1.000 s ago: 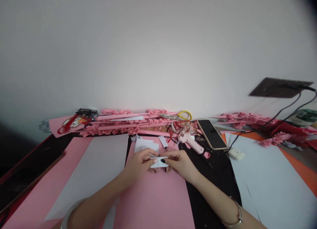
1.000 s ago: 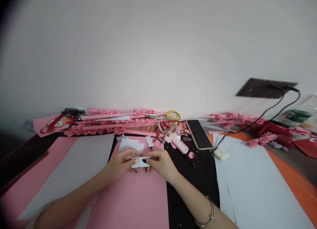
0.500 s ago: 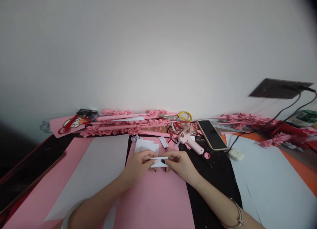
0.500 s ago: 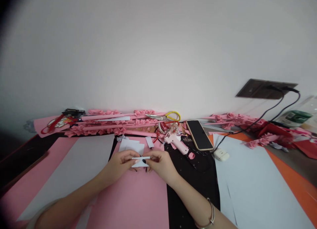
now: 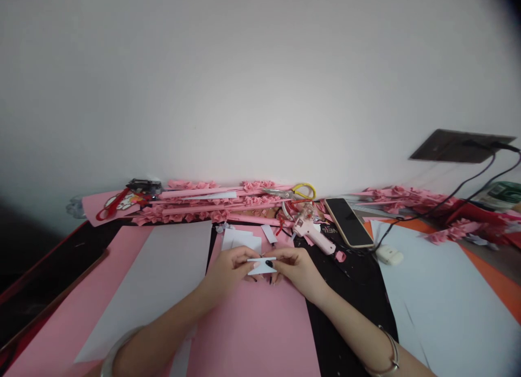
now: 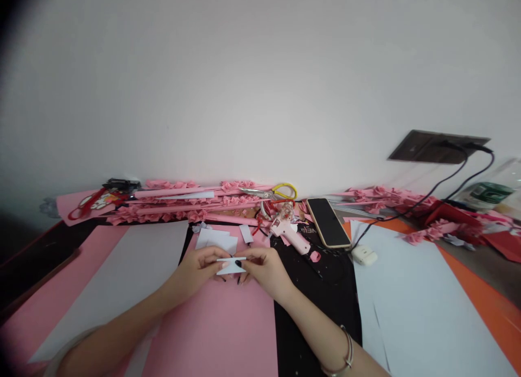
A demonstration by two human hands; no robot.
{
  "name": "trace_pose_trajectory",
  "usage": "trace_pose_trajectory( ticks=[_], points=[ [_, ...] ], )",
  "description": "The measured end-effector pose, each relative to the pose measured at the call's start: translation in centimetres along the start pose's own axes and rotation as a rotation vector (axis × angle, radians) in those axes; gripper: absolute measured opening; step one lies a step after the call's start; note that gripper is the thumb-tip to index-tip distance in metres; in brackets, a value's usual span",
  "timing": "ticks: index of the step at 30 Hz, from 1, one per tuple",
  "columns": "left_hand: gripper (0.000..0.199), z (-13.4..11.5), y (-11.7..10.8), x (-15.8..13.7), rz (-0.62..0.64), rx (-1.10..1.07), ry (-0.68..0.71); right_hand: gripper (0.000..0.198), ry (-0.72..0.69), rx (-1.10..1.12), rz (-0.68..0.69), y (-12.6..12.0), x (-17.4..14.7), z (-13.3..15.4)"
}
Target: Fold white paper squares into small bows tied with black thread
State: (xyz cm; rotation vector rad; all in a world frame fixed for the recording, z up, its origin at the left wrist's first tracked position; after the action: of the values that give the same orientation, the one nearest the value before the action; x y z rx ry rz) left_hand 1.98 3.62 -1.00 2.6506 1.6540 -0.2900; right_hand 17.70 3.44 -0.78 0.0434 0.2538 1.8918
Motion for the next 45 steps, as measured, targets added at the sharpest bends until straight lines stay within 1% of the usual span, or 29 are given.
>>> trace_pose_trajectory(
  ticks=[11,17,25,32,39,45],
  points=[
    [0.015,0.02,0.00,0.04,0.004,0.006,-0.005,0.021,-0.035,-0.019,-0.040,0.29,-0.06,0.31],
    [0.015,0.22,0.04,0.10,0.008,0.008,0.002,0.019,-0.050,-0.025,-0.037,0.34,-0.17,0.36],
    [0.015,0.65,0.13,0.26,0.020,0.013,-0.016,0.019,-0.025,-0.034,-0.013,0.62,-0.33,0.35],
    [0.015,0.49,0.04,0.15,0.023,0.018,-0.026,0.019,-0.026,-0.034,0.004,0.58,-0.29,0.32],
    [0.014,0.31,0.07,0.02,0.035,-0.009,-0.019,0.020,-0.018,-0.022,-0.007,0.52,-0.30,0.37],
    [0.013,0.64,0.06,0.19,0.019,0.005,-0.033,0.017,-0.007,-0.014,-0.006,0.63,-0.31,0.36]
  ],
)
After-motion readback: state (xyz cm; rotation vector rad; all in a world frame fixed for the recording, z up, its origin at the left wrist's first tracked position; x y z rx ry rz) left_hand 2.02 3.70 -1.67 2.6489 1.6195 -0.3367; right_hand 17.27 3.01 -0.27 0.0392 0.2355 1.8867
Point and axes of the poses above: each hand's wrist, its own x-axis towards the middle knuckle, its own y-axis out of the palm, z = x × y, the point moved 4 cm from there along x, towards the middle knuckle, and after that the axes turned 7 degrees about x, right-handed, at the moved point
